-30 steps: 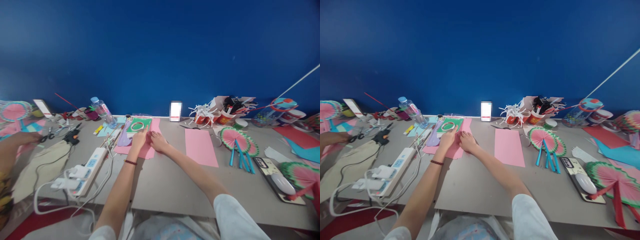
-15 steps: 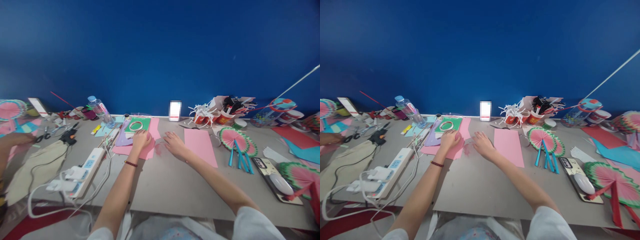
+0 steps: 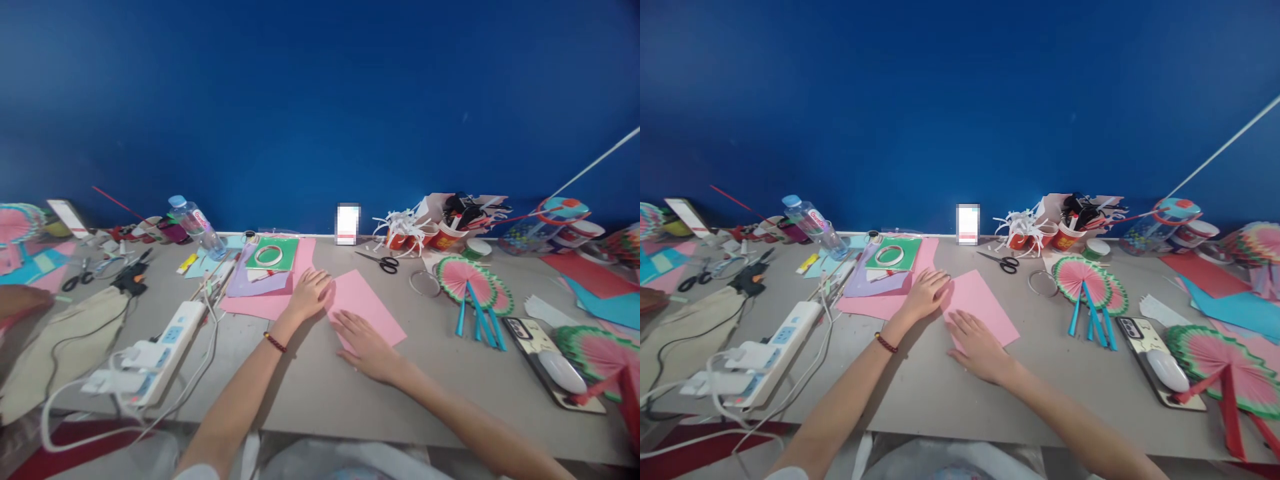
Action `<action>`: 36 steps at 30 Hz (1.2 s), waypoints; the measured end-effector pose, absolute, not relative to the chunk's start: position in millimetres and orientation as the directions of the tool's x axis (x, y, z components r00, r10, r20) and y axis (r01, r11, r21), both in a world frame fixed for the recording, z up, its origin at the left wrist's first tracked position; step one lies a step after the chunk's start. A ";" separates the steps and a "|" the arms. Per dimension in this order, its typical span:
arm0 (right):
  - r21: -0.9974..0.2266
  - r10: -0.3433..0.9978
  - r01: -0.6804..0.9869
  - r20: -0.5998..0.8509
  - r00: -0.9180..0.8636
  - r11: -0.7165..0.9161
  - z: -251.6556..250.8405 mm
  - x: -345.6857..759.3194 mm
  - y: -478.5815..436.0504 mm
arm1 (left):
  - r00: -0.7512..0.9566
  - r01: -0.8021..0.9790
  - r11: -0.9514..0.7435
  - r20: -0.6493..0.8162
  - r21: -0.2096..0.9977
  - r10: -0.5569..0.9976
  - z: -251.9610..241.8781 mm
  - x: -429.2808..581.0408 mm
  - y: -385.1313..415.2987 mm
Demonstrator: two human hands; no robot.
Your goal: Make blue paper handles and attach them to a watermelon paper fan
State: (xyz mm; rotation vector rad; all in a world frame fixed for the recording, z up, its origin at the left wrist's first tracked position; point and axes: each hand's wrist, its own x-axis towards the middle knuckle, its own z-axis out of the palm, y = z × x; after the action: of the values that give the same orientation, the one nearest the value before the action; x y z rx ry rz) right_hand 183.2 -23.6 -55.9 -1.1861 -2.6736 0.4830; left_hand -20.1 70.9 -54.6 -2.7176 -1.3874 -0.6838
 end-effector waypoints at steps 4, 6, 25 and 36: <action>-0.389 0.727 0.660 0.040 -0.685 0.643 -55.6 178.3 -25.8 | 0.628 0.705 -0.684 0.281 0.189 0.725 -61.3 -14.9 67.0; -0.394 0.716 0.647 0.045 -0.696 0.653 -55.8 182.4 -24.5 | 0.636 0.701 -0.688 0.270 0.189 0.723 -61.4 -15.3 66.9; -0.456 0.763 0.650 0.112 -0.636 0.608 -32.8 212.6 -14.1 | 0.613 0.660 -0.723 0.410 0.204 0.675 -53.1 -19.4 66.3; -0.605 0.767 0.684 -0.179 -0.617 0.408 -3.4 216.6 28.0 | 0.654 0.637 -0.765 0.457 0.099 0.603 -60.3 -13.9 63.3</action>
State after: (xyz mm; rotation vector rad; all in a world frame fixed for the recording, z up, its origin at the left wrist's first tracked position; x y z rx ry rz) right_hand 216.6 28.0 -3.4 -1.3091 -2.5280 0.9937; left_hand -13.9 63.3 -60.3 -2.7929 -1.0488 -0.7324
